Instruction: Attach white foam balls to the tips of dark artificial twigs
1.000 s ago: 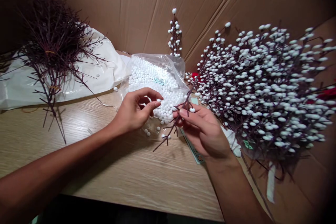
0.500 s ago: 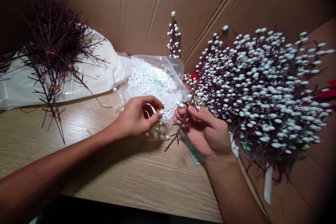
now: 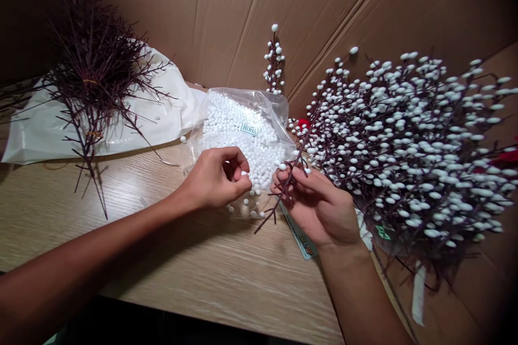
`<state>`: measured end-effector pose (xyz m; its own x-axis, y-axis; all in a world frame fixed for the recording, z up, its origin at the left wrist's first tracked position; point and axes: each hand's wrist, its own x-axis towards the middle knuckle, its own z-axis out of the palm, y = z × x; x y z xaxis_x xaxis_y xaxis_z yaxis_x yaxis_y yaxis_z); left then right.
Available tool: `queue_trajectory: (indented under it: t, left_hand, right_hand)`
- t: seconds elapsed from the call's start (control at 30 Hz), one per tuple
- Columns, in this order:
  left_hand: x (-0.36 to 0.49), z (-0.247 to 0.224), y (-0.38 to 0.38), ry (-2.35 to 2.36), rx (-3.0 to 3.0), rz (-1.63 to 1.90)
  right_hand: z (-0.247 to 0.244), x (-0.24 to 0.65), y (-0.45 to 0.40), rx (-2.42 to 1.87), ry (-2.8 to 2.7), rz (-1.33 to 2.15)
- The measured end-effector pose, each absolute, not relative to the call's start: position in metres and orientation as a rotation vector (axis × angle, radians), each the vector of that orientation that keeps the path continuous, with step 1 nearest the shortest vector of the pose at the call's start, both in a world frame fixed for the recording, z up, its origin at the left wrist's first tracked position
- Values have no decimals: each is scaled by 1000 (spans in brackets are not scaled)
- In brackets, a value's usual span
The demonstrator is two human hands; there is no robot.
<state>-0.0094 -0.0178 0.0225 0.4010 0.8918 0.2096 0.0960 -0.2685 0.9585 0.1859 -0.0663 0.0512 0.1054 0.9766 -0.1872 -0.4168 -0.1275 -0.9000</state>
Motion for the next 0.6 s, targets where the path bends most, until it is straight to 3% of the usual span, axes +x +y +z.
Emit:
queue_trajectory:
  t: [0.6]
  left_hand:
    - [-17, 33, -23, 966, 1682, 1344]
  right_hand:
    - [51, 185, -65, -1118, -730, 1376]
